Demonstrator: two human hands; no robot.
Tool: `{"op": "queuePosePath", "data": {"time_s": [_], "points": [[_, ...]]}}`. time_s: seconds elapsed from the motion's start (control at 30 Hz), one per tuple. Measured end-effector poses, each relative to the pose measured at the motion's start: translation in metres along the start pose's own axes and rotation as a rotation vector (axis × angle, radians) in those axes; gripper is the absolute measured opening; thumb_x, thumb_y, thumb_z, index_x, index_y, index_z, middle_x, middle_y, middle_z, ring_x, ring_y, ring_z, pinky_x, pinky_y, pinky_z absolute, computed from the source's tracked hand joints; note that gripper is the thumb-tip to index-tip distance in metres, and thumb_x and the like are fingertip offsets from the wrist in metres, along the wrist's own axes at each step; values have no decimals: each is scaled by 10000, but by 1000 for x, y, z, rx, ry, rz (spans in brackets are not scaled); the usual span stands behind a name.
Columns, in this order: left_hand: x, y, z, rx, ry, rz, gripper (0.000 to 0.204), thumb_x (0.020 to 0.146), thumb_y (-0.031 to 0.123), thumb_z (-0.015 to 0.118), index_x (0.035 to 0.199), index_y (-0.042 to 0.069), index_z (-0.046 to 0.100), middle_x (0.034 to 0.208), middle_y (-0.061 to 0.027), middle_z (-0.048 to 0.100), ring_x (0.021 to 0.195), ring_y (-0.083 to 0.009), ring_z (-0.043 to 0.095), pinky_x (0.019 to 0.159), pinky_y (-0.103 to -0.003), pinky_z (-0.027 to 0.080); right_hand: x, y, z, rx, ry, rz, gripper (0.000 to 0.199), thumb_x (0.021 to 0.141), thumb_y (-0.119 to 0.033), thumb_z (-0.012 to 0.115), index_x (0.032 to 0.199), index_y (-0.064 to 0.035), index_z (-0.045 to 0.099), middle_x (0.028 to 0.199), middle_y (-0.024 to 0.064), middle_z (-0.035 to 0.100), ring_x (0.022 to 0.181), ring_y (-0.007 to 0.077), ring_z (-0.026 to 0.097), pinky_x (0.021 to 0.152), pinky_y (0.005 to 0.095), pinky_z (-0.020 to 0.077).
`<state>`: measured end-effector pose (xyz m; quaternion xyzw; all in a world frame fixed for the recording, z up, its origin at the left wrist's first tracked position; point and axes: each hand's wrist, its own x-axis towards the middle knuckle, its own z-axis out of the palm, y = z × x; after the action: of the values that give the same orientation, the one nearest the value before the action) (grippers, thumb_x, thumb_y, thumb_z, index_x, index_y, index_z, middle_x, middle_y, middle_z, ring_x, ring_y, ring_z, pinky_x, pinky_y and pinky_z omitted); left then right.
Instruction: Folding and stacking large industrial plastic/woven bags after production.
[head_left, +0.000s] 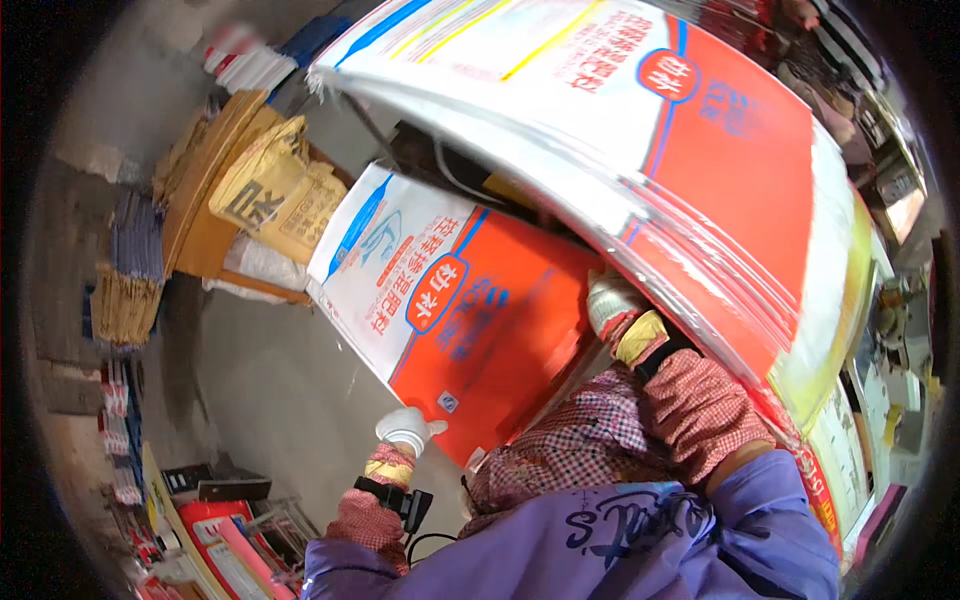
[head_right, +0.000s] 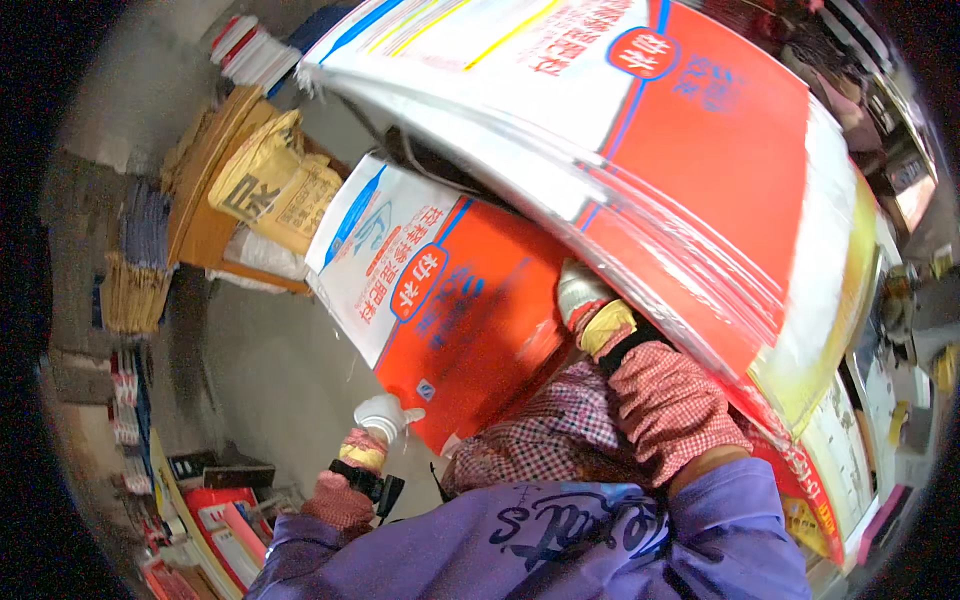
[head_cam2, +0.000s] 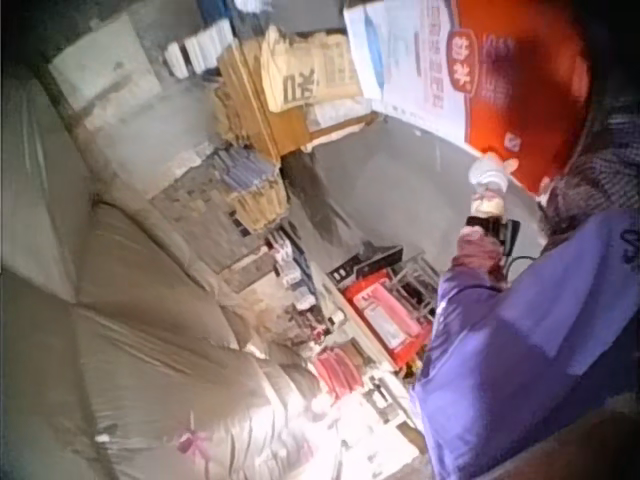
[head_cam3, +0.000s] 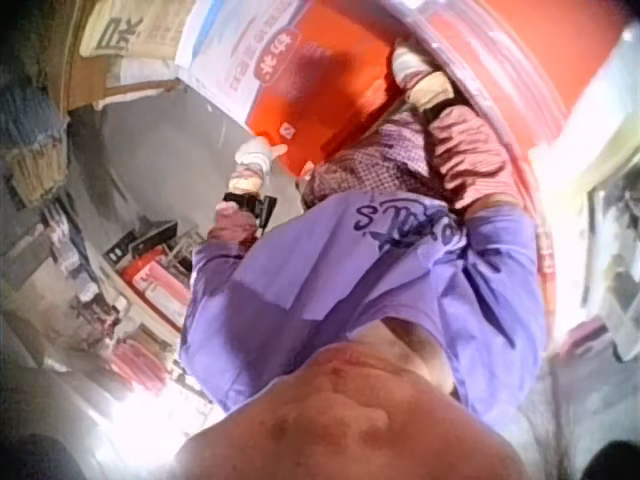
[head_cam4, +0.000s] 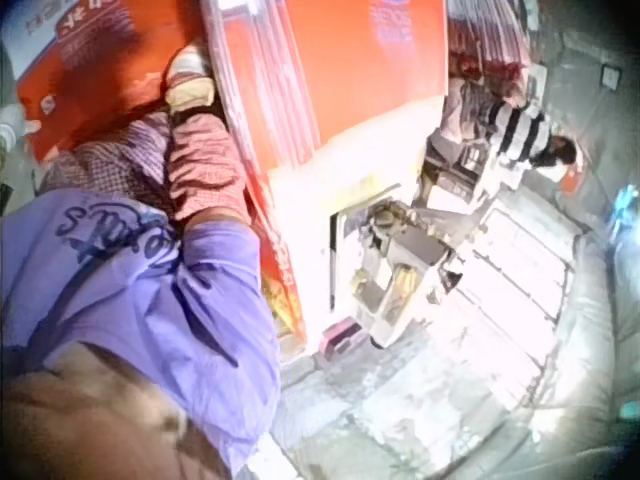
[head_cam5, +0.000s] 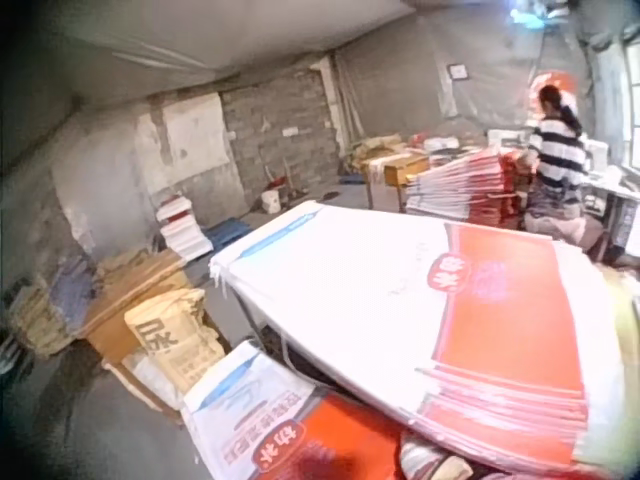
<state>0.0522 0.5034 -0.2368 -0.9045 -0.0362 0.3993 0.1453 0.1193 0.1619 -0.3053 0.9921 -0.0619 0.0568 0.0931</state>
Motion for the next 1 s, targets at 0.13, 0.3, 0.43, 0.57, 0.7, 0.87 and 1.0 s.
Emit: {"op": "queuePosePath", "data": {"time_s": [0.13, 0.3, 0.43, 0.57, 0.7, 0.87, 1.0], "points": [[5, 17, -57, -179, 51, 287, 508, 740, 563, 536, 815, 74, 653, 789, -146, 638, 757, -323, 606, 683, -420, 457, -25, 2, -75, -439, 345, -71, 245, 864, -194, 368, 942, -58, 556, 823, 174, 596, 716, 279, 607, 685, 385, 505], [-103, 129, -205, -582, 76, 826, 387, 784, 365, 604, 650, 7, 537, 581, -132, 539, 506, -222, 495, 507, -329, 411, -74, 35, -92, 502, 155, 100, 276, 837, -257, 451, 992, -57, 561, 904, 169, 595, 749, 315, 606, 622, 450, 489], [-176, 232, -261, -335, 502, 1337, 329, 765, 331, 592, 674, 19, 537, 606, -174, 510, 580, -289, 540, 554, -353, 428, -115, 87, -164, 678, -339, -188, 242, 762, -157, 534, 986, -88, 595, 923, 143, 597, 864, 341, 601, 643, 455, 499], [-189, 356, -259, -225, 1016, 1686, 219, 769, 267, 554, 742, 50, 569, 755, -158, 586, 725, -314, 589, 652, -416, 461, -153, 122, -189, 800, -237, -220, 297, 767, -192, 539, 1049, -110, 584, 885, 121, 619, 790, 326, 615, 600, 455, 489], [-161, 410, -258, -32, 1073, 1364, 162, 758, 215, 559, 802, 62, 590, 834, -149, 598, 812, -316, 586, 695, -414, 465, -172, 152, -220, 809, -114, -165, 313, 790, -211, 531, 1085, -117, 576, 889, 127, 624, 792, 328, 611, 624, 438, 485], [-156, 387, -261, -86, 918, 1518, 131, 747, 159, 579, 837, 69, 609, 858, -146, 597, 796, -333, 580, 692, -413, 462, -183, 194, -201, 1421, 159, 211, 306, 828, -269, 543, 1066, -79, 577, 867, 116, 623, 756, 237, 613, 662, 348, 482], [-186, 327, -244, 1, 956, 1602, 109, 738, 119, 600, 824, 55, 620, 782, -132, 584, 750, -297, 582, 641, -361, 467, -168, 217, -211, 2053, 377, 782, 425, 854, -395, 539, 1023, -8, 575, 849, 82, 615, 753, 150, 595, 659, 291, 479]]}}
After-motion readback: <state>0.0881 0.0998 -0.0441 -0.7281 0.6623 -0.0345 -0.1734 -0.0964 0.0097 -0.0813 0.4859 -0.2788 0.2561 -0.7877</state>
